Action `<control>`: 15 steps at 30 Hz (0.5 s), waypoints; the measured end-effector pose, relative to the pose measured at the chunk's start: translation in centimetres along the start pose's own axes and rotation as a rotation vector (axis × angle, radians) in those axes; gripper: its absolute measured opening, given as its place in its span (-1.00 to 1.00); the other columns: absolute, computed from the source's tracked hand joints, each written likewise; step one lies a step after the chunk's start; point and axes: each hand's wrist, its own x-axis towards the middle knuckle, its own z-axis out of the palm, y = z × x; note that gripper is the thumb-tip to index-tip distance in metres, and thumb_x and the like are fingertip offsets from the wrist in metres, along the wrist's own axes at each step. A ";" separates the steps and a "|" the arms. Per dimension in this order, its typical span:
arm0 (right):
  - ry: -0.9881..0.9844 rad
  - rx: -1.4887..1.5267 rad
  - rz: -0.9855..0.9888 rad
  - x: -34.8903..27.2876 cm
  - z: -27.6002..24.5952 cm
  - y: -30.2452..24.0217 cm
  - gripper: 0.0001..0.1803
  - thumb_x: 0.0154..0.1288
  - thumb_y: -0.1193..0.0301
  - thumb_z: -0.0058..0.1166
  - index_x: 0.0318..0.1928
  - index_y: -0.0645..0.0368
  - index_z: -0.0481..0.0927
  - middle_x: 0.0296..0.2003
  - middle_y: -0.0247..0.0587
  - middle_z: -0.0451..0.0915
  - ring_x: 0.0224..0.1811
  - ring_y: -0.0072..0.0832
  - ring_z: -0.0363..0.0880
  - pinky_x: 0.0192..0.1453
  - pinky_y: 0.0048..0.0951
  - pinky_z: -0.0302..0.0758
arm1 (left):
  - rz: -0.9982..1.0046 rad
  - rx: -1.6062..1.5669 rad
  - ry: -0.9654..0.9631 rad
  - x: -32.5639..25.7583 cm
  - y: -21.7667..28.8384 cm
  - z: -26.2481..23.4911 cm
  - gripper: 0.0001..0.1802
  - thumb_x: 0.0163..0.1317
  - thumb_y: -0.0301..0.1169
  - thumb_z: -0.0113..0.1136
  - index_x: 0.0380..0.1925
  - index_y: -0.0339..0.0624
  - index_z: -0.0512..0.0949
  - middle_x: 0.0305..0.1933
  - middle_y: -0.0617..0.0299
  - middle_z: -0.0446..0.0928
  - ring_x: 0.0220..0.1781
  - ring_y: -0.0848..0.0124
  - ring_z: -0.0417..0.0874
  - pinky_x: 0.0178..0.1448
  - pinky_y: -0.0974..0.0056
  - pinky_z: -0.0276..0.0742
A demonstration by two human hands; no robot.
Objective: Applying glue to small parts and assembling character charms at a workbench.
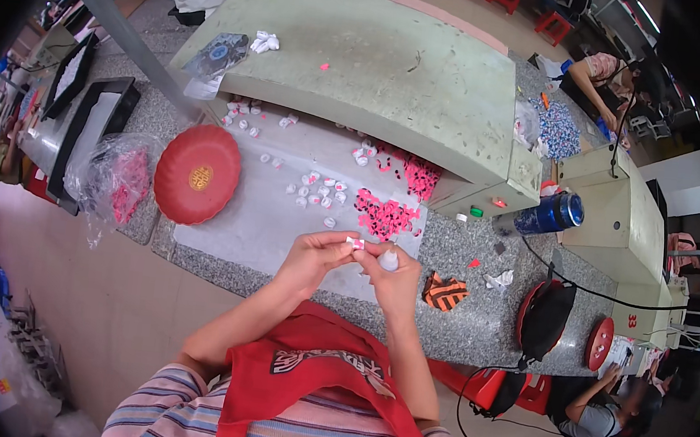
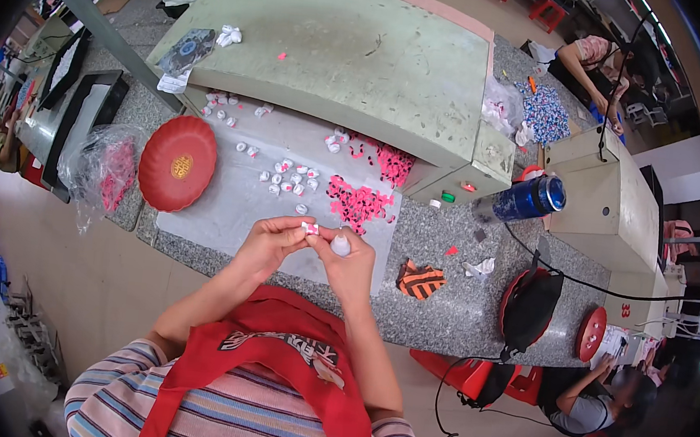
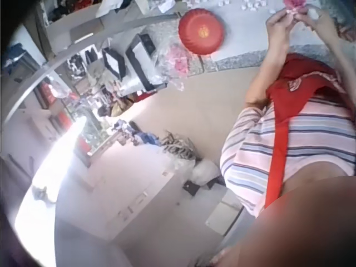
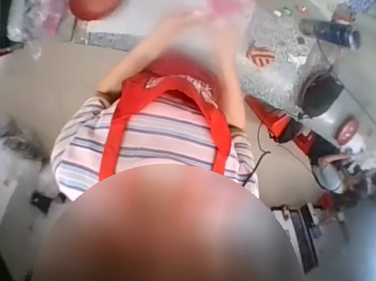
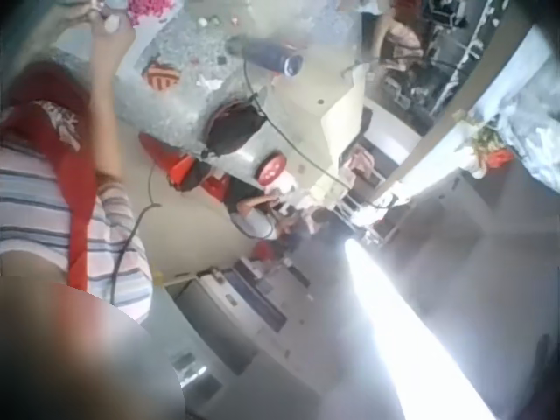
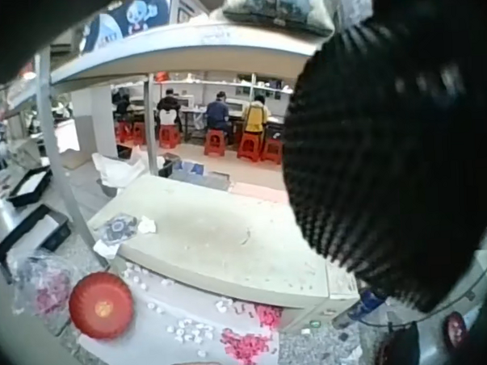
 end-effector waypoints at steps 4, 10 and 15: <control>0.039 -0.116 -0.597 -1.9 -0.7 -2.6 -0.75 -0.16 0.59 0.26 -0.35 0.25 0.56 -0.42 -0.32 0.53 -0.43 -0.61 0.44 -0.42 -0.64 0.35 | -0.020 -0.111 -0.151 -2.4 2.9 1.2 -0.71 0.11 -0.58 0.04 -0.12 -0.36 0.41 -0.29 0.05 0.53 -0.21 0.43 0.55 -0.14 0.40 0.52; -0.150 0.285 -0.553 -4.8 -0.7 -3.9 -0.75 -0.16 0.63 0.25 -0.36 0.28 0.53 -0.39 -0.25 0.52 -0.36 -0.55 0.47 -0.34 -0.58 0.42 | 0.238 0.172 -0.276 -7.3 5.0 2.8 -0.68 0.04 -0.65 0.09 -0.15 -0.39 0.36 -0.35 0.06 0.52 -0.28 0.40 0.58 -0.17 0.38 0.54; -0.301 0.468 -0.377 -5.1 -0.6 -3.3 -0.77 -0.13 0.62 0.24 -0.38 0.26 0.51 -0.39 -0.20 0.52 -0.42 -0.58 0.46 -0.46 -0.65 0.39 | 0.381 0.248 -0.358 -8.1 4.7 2.2 -0.72 -0.04 -0.74 0.12 -0.26 -0.42 0.40 -0.37 0.06 0.53 -0.29 0.39 0.59 -0.20 0.37 0.56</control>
